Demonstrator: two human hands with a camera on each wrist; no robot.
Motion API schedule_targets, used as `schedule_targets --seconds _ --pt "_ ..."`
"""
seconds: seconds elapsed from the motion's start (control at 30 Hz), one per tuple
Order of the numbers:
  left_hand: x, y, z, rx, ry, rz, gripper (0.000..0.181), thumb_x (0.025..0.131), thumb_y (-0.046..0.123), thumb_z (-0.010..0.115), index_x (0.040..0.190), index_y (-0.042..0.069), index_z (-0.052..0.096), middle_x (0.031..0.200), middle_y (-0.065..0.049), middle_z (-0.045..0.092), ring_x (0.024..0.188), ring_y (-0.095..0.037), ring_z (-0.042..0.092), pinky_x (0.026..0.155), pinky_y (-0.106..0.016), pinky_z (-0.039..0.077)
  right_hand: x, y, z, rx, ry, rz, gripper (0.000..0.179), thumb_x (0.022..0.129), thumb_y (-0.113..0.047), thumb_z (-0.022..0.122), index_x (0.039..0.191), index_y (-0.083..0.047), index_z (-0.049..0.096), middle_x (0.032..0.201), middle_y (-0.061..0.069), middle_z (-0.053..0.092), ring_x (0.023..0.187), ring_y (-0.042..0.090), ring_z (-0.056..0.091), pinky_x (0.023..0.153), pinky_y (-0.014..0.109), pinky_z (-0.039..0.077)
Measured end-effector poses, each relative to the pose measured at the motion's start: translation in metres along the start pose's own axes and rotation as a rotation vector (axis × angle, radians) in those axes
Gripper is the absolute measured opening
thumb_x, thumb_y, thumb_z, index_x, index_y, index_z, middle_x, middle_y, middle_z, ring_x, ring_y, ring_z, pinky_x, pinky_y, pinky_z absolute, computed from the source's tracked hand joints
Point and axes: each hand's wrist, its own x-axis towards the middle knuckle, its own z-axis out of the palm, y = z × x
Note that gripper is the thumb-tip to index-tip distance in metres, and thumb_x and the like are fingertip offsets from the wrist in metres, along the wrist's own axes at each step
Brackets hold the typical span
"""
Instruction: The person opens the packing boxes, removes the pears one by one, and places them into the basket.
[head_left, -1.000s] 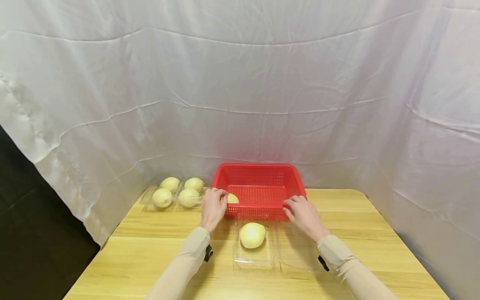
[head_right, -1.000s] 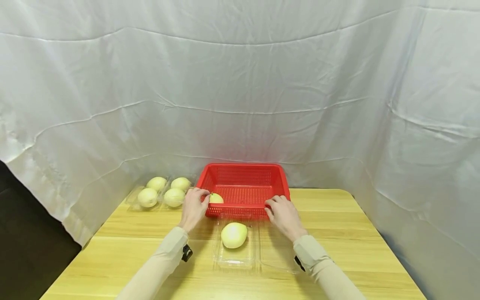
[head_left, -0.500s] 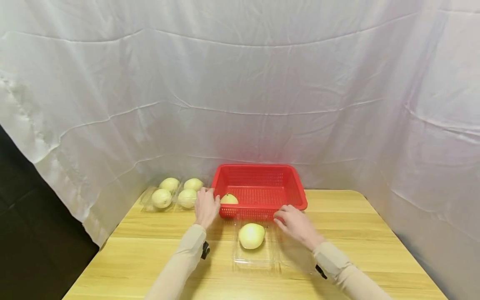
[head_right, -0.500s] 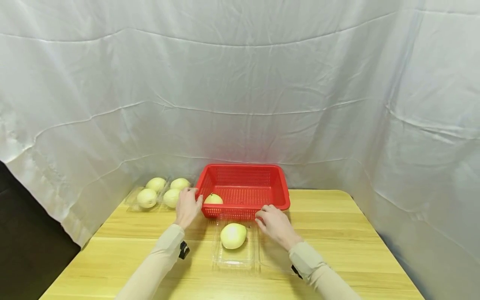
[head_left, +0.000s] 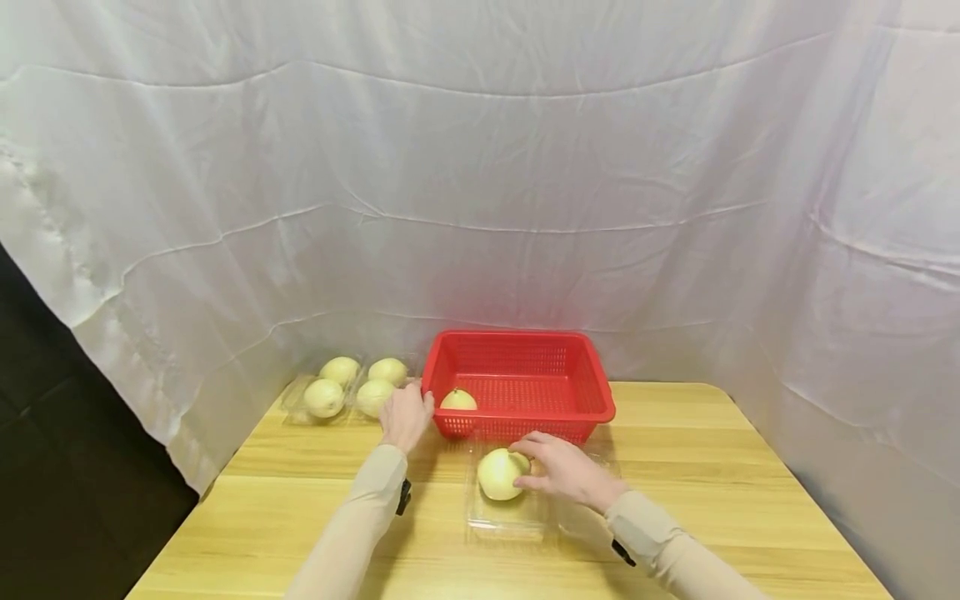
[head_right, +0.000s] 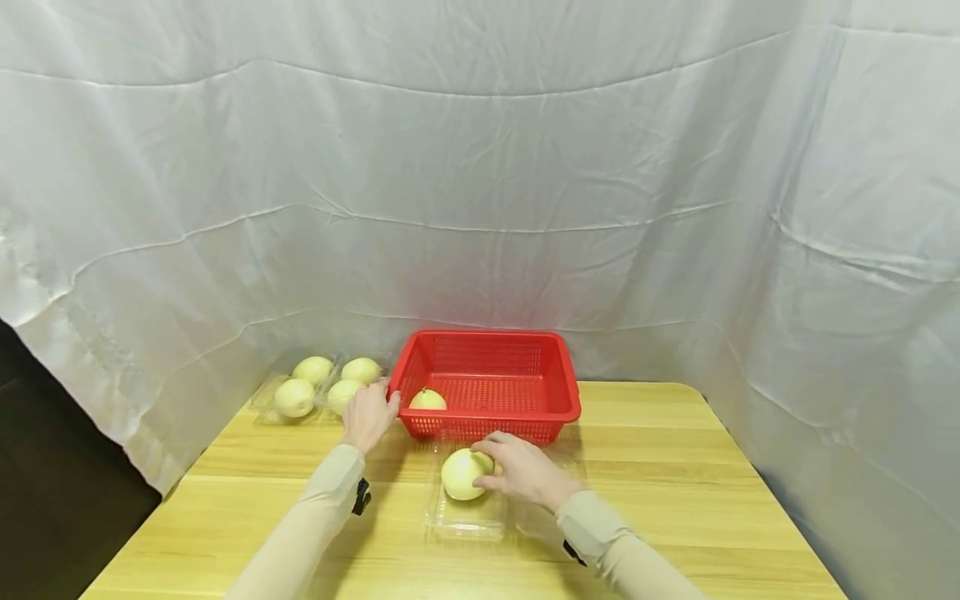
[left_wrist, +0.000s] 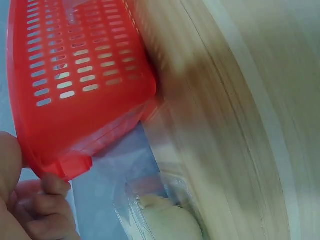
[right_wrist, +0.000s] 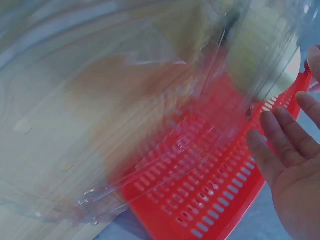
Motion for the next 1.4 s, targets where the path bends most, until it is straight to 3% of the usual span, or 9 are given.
schedule_targets --seconds 0.2,0.63,0.93,1.17,1.4 --pt "0.004 0.001 0.002 -0.008 -0.033 -0.031 0.023 0.091 0.026 0.059 0.074 0.011 0.062 0.071 -0.012 0.067 0.070 -0.040 0.067 0.056 -0.050 0.048 0.003 -0.001 0.004 -0.005 -0.067 0.019 0.065 0.082 -0.039 0.077 0.136 -0.011 0.055 0.129 0.007 0.062 0.118 0.024 0.059 0.097 0.044 0.050" --pt "0.006 0.002 0.005 -0.010 -0.042 -0.040 0.030 0.091 0.027 0.059 0.065 0.011 0.058 0.067 -0.011 0.064 0.066 -0.040 0.066 0.054 -0.050 0.048 0.014 0.001 0.009 0.010 -0.158 0.049 0.075 0.076 -0.037 0.083 0.140 -0.015 0.051 0.134 0.007 0.058 0.122 0.027 0.057 0.099 0.049 0.048" --pt "0.005 -0.001 0.006 -0.004 -0.048 -0.070 0.033 0.091 0.029 0.056 0.063 0.012 0.059 0.069 -0.012 0.064 0.066 -0.038 0.066 0.053 -0.048 0.047 0.020 -0.001 0.012 -0.007 -0.193 0.008 0.077 0.074 -0.035 0.084 0.140 -0.017 0.050 0.132 0.003 0.058 0.119 0.023 0.059 0.099 0.046 0.049" --pt "0.002 -0.001 0.002 -0.025 -0.029 -0.093 0.033 0.091 0.028 0.058 0.063 0.012 0.060 0.066 -0.011 0.064 0.065 -0.037 0.065 0.053 -0.048 0.047 0.026 -0.004 0.015 0.008 -0.195 0.045 0.075 0.070 -0.033 0.085 0.135 -0.020 0.051 0.116 0.001 0.060 0.104 0.020 0.062 0.088 0.045 0.053" --pt "0.000 -0.002 0.001 -0.022 -0.033 -0.097 0.032 0.091 0.028 0.058 0.062 0.012 0.059 0.066 -0.012 0.064 0.066 -0.037 0.066 0.053 -0.047 0.047 0.030 -0.011 0.017 0.025 -0.231 0.080 0.076 0.069 -0.035 0.086 0.134 -0.021 0.050 0.119 0.003 0.059 0.105 0.024 0.064 0.087 0.047 0.054"
